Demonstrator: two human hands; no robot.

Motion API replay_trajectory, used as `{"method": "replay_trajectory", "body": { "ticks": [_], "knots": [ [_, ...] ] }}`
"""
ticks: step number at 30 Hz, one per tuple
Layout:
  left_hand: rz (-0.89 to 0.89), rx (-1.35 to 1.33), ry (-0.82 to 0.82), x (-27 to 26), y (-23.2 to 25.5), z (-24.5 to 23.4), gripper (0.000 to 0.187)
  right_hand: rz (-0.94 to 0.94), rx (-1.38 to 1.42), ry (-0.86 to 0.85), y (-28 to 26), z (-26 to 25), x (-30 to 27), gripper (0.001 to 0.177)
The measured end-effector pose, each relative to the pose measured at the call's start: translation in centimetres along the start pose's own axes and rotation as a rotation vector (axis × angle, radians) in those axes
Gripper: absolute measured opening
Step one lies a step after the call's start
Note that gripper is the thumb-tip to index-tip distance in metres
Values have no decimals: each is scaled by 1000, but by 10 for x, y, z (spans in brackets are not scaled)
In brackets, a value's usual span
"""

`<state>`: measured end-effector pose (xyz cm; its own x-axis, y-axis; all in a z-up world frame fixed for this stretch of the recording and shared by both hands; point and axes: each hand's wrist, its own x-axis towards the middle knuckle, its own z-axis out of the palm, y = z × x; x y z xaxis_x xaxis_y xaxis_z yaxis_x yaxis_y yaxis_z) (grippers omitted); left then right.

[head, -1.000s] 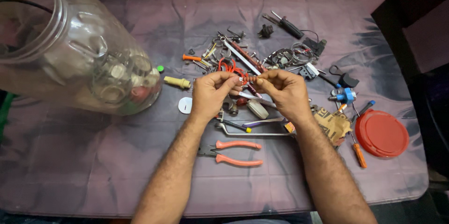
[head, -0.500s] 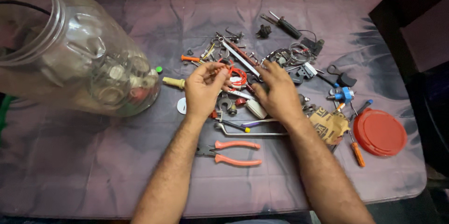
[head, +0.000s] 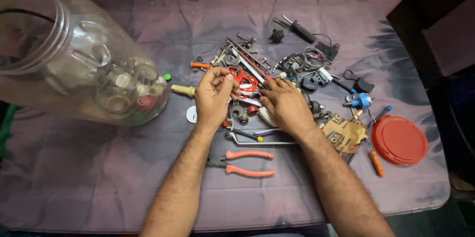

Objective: The person manipulates a small electronic component with wires, uses pliers to strip and twist wires, and uses a screwdriver to adjust a small screw on the component while working at a table covered with various tools and a large plastic jar.

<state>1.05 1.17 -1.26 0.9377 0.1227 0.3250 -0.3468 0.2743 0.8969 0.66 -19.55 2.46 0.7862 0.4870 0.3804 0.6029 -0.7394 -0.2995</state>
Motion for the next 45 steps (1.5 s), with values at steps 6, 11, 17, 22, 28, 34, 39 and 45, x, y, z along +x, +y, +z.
{"method": "replay_trajectory", "body": {
  "ticks": [6, 11, 17, 22, 28, 34, 39, 45],
  "knots": [
    [-7, -18, 21, 2, 2, 1, 12, 243, 196, 69, 2, -14, 12, 27],
    [20, -37, 49, 0, -3, 5, 11, 331, 109, 103, 36, 1, 62, 26],
    [21, 26, 107, 2, 4, 3, 11, 396, 69, -63, 61, 26, 108, 20],
    [5, 20, 134, 2, 2, 3, 12, 353, 24, -176, 62, 27, 108, 23],
    [3, 73, 124, 0, 0, 6, 13, 400, 109, -149, 64, 35, 107, 19],
    [3, 61, 107, -1, 3, 9, 13, 345, 185, -9, 60, 18, 90, 17],
    [-16, 56, 55, -6, 10, 16, 13, 480, 1018, 81, 55, -3, 55, 16],
    [-18, 12, -55, -16, 9, 31, 13, 656, 1830, -81, 42, -21, 3, 15]
  ]
}}
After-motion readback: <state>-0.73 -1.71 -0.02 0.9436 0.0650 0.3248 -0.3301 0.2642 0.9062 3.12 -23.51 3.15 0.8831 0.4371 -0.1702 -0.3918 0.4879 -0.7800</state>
